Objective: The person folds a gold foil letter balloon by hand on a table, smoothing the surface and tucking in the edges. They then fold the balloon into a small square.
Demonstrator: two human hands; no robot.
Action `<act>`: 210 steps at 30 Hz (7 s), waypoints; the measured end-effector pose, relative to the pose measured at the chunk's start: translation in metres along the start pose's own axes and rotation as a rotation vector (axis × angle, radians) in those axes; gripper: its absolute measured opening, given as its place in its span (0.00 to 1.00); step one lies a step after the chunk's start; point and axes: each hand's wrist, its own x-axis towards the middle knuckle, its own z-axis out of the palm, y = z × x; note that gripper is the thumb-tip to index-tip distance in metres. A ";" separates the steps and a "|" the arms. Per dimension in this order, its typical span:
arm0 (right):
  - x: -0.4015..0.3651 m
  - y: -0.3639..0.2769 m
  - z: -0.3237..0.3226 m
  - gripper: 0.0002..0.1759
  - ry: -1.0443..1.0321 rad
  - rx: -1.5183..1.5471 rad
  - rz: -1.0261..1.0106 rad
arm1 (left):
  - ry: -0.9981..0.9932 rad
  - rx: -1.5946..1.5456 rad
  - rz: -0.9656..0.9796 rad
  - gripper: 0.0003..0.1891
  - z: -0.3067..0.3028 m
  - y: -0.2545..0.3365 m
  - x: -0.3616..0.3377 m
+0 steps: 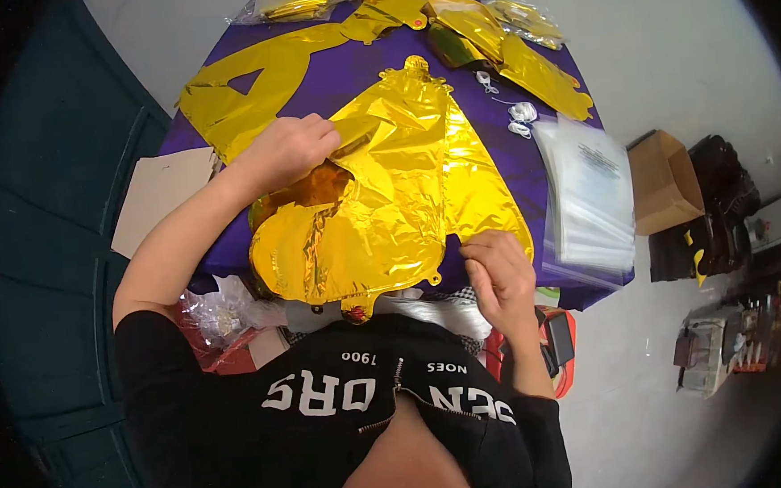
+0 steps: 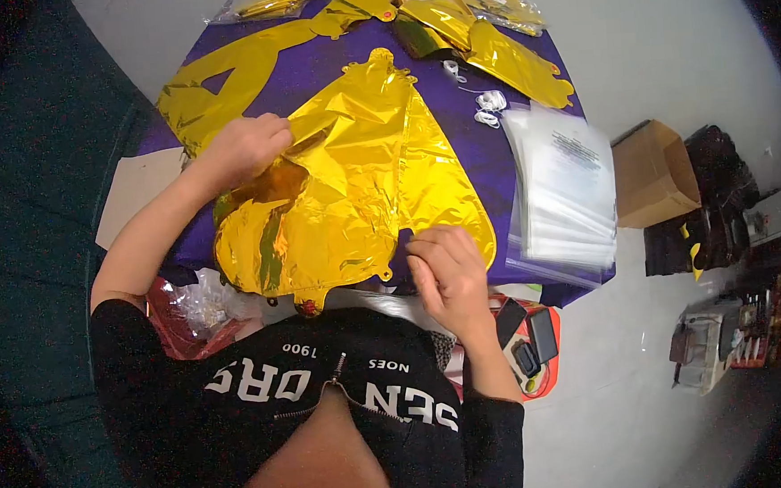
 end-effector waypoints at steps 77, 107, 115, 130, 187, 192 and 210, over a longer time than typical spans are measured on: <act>0.018 0.024 0.072 0.35 -0.384 -0.388 -0.181 | 0.365 -0.824 -0.595 0.08 -0.020 0.141 -0.044; 0.037 0.022 -0.024 0.31 -0.389 -0.485 0.155 | 0.118 -0.461 -0.261 0.15 -0.005 0.136 -0.040; 0.051 0.015 -0.002 0.31 -0.392 -0.246 0.127 | 0.020 -0.484 -0.226 0.29 -0.014 0.139 -0.030; 0.067 0.018 0.055 0.43 -0.503 -0.407 -0.253 | -0.103 -0.400 -0.333 0.40 -0.002 0.146 -0.032; 0.068 0.046 0.071 0.45 -0.526 -0.572 -0.288 | 0.099 -1.332 -0.834 0.04 -0.039 0.044 -0.008; 0.069 0.046 0.071 0.47 -0.596 -0.606 -0.257 | 0.165 -1.493 -0.793 0.08 -0.023 0.043 0.014; 0.070 0.046 0.064 0.58 -0.694 -0.605 -0.150 | -0.266 -0.452 -0.289 0.28 0.042 0.025 0.027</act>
